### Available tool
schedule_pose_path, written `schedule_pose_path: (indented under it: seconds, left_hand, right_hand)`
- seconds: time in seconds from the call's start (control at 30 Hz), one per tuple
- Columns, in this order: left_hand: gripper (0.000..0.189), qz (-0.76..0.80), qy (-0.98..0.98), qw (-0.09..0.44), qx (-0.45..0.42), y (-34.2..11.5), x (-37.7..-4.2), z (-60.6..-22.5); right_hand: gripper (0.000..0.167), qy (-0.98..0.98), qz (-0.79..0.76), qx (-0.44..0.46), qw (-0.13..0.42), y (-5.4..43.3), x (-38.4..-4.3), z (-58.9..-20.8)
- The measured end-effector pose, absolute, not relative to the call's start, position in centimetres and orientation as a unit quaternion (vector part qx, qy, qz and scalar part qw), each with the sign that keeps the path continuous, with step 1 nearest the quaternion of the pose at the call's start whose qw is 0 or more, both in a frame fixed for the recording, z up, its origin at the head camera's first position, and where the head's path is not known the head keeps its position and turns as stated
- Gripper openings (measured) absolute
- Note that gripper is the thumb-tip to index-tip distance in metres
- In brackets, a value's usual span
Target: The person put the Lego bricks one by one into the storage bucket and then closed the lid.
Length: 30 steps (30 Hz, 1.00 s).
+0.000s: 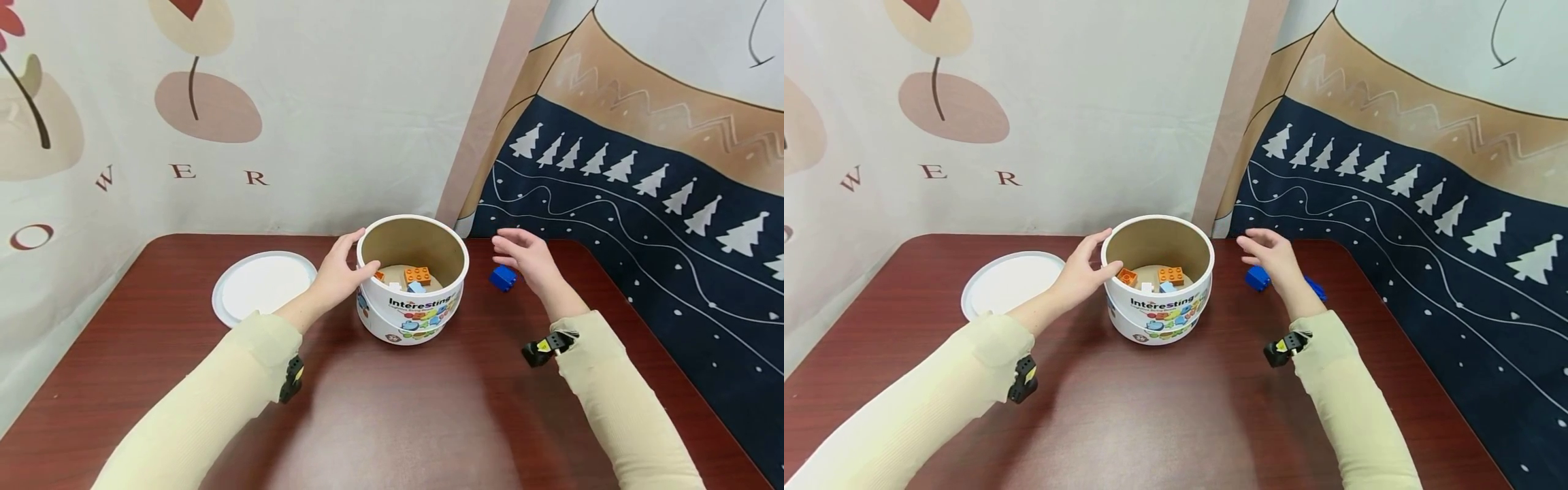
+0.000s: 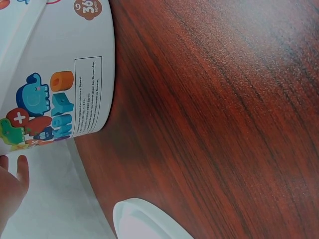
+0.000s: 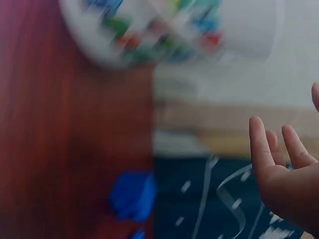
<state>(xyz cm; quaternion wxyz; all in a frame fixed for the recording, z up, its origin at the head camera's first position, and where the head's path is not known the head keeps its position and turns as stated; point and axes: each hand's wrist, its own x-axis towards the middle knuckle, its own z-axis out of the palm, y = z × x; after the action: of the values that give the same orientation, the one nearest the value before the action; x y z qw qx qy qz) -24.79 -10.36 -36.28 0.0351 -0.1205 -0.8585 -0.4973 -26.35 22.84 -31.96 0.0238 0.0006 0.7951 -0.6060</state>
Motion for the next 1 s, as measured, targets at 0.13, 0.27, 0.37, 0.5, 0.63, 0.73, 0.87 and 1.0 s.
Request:
schedule_pose_path:
  seconds: [0.13, 0.27, 0.37, 0.5, 0.63, 0.73, 0.87, 1.0]
  left_hand:
    - [0.071, -0.500, -0.857, 0.028, -0.117, -10.4, -24.8, -36.4]
    - [0.070, -0.504, -0.856, 0.029, -0.114, -10.3, -24.7, -36.3]
    - [0.070, -0.505, -0.855, 0.033, -0.113, -10.3, -24.6, -36.3]
    - [0.070, -0.505, -0.855, 0.034, -0.115, -10.2, -24.5, -36.1]
    - [0.069, -0.505, -0.854, 0.039, -0.116, -10.2, -24.6, -36.1]
    - [0.069, -0.508, -0.852, 0.044, -0.117, -10.1, -24.6, -36.3]
    - [0.069, -0.513, -0.849, 0.046, -0.116, -10.1, -24.7, -36.5]
    - [0.068, -0.516, -0.847, 0.050, -0.117, -10.1, -24.6, -36.7]
  right_hand:
    - [0.067, 0.826, -0.561, 0.052, 0.025, 24.8, -27.1, -34.2]
    - [0.072, 0.845, -0.526, 0.087, 0.039, 26.0, -27.6, -35.9]
    - [0.074, 0.850, -0.513, 0.102, 0.054, 26.6, -27.9, -36.8]
    - [0.074, 0.852, -0.504, 0.120, 0.080, 27.2, -28.3, -37.6]
    - [0.073, 0.847, -0.507, 0.123, 0.104, 27.3, -28.5, -38.1]
    - [0.073, 0.844, -0.507, 0.128, 0.117, 27.1, -28.6, -38.5]
    - [0.067, 0.850, -0.492, 0.137, 0.133, 26.8, -28.8, -38.9]
    - [0.059, 0.855, -0.480, 0.140, 0.134, 26.5, -29.0, -39.3]
